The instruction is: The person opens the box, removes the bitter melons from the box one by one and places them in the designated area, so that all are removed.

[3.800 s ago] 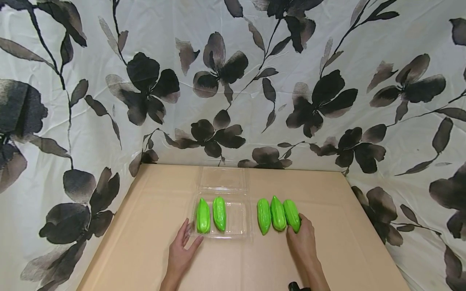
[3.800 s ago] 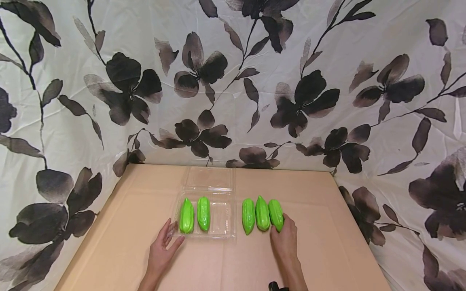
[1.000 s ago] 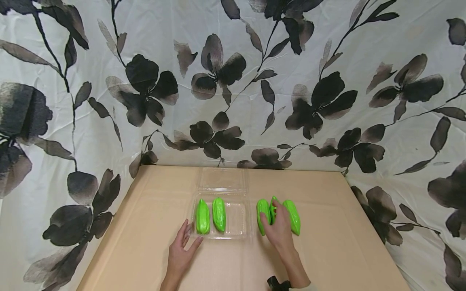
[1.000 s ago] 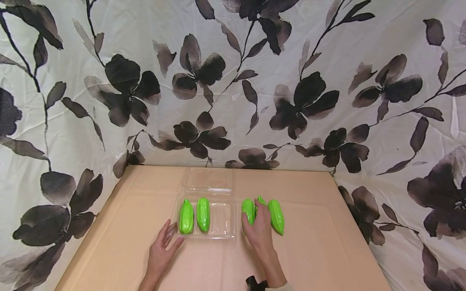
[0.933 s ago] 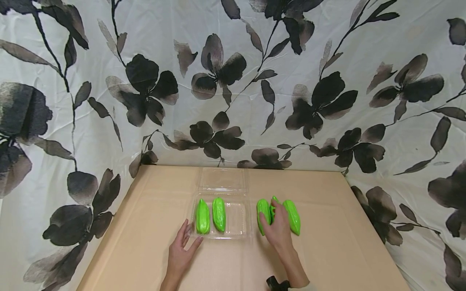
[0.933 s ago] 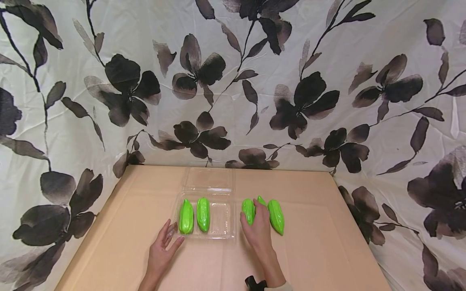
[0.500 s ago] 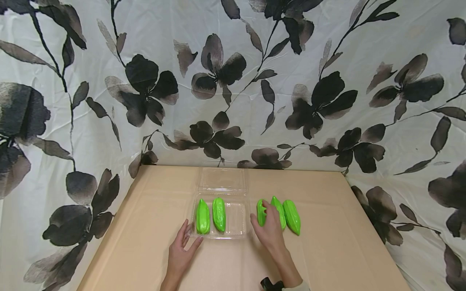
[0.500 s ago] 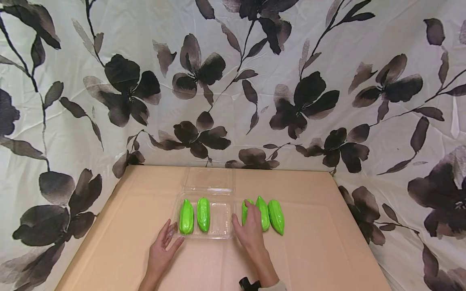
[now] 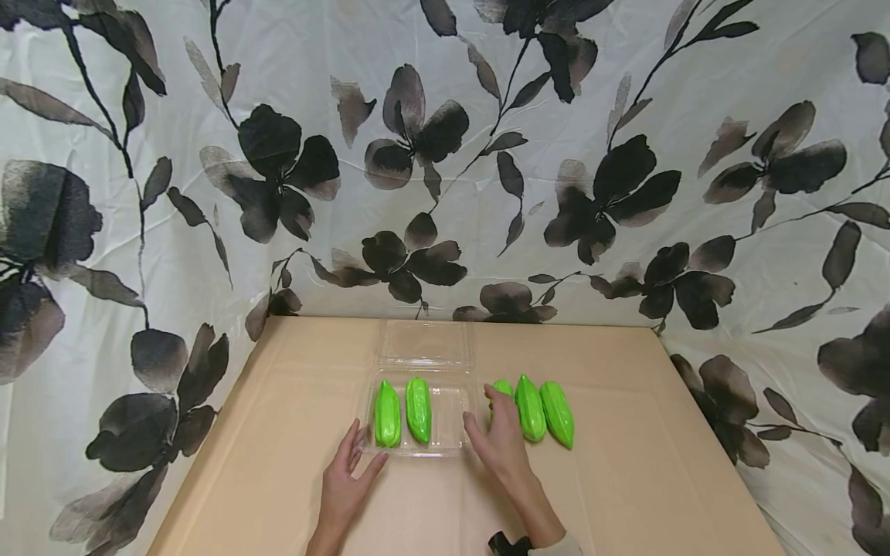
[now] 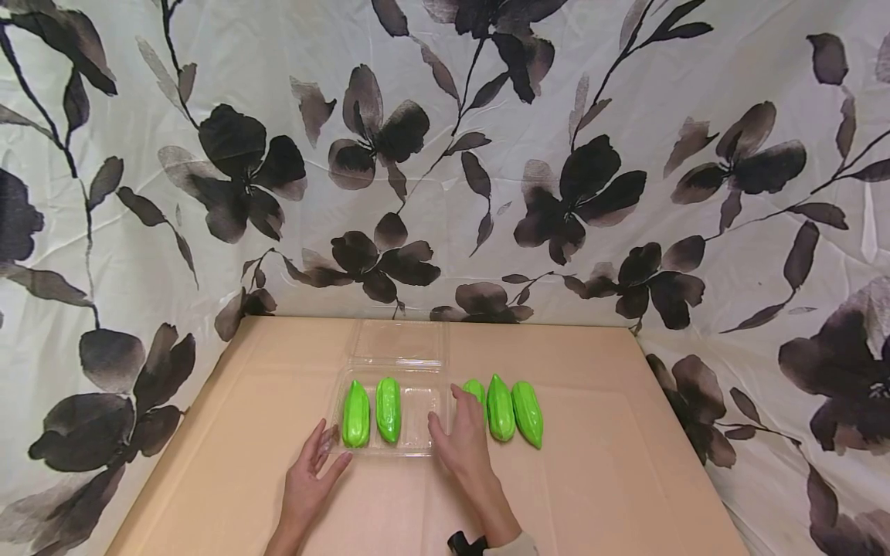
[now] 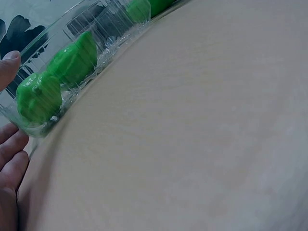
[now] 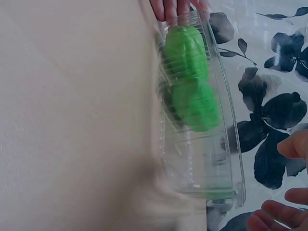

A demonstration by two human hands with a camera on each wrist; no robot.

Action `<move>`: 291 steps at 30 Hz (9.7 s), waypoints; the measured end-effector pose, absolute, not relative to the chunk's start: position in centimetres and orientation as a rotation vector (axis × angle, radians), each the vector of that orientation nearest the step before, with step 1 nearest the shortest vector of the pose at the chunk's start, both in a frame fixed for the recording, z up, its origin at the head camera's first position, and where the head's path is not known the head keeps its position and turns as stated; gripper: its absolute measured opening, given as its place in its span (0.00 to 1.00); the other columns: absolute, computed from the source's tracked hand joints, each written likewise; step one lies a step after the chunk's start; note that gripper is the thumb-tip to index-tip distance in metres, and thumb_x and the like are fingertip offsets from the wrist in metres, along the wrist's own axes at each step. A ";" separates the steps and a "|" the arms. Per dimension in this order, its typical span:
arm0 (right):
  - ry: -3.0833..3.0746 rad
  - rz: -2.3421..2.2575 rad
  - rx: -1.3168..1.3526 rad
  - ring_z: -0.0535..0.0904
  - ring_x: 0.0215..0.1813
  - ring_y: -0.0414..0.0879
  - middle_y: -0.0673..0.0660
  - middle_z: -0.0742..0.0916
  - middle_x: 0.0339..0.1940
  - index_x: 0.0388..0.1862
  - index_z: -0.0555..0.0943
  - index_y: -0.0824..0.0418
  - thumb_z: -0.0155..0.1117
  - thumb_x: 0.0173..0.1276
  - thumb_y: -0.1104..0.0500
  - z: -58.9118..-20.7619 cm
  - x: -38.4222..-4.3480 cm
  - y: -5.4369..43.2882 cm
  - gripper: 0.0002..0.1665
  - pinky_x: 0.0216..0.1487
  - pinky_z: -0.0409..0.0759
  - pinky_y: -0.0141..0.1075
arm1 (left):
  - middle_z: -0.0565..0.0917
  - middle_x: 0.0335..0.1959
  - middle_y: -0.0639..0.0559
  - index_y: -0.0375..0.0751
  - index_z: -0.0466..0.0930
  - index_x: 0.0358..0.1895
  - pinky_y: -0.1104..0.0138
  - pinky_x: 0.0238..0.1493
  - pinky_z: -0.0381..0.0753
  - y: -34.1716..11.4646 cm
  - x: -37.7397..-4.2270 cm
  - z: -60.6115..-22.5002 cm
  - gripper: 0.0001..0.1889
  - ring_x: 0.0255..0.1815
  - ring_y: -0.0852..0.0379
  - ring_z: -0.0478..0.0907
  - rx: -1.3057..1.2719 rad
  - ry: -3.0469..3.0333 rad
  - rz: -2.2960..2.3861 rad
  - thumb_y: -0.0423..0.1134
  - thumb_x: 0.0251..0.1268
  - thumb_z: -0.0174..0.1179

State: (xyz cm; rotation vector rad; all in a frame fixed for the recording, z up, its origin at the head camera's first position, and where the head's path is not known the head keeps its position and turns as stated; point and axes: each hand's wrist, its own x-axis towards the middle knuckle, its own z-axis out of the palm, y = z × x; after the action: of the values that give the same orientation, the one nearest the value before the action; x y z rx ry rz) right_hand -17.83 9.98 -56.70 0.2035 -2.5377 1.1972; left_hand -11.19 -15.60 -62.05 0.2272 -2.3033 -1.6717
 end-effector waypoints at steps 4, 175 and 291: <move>-2.533 1.167 0.225 0.79 0.51 0.54 0.62 0.83 0.55 0.66 0.73 0.68 0.72 0.60 0.57 -56.8 -17.9 9.3 0.36 0.48 0.84 0.43 | 0.79 0.65 0.37 0.36 0.63 0.74 0.86 0.63 0.71 -15.4 -11.0 -60.9 0.41 0.67 0.40 0.76 0.226 -2.293 -1.686 0.37 0.59 0.73; -2.758 1.105 0.391 0.79 0.42 0.45 0.61 0.85 0.48 0.65 0.73 0.70 0.68 0.54 0.58 -56.6 -19.6 4.7 0.38 0.36 0.82 0.32 | 0.80 0.65 0.41 0.42 0.63 0.76 0.85 0.62 0.72 -15.4 -12.0 -64.6 0.42 0.67 0.43 0.77 0.246 -2.336 -1.564 0.44 0.59 0.73; -2.640 1.073 -0.063 0.81 0.42 0.52 0.65 0.83 0.55 0.68 0.70 0.69 0.67 0.58 0.60 -53.8 -18.7 20.2 0.38 0.36 0.80 0.32 | 0.79 0.66 0.41 0.41 0.61 0.76 0.71 0.66 0.74 -15.8 -11.9 -64.5 0.43 0.68 0.43 0.76 0.234 -2.348 -1.589 0.46 0.60 0.73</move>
State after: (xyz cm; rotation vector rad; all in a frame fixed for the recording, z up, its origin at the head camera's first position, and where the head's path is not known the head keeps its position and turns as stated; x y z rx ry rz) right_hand -18.66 20.24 -53.84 -0.0626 -2.6397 1.0728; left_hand -11.94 -15.85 -64.53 0.2344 -2.3484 -1.5893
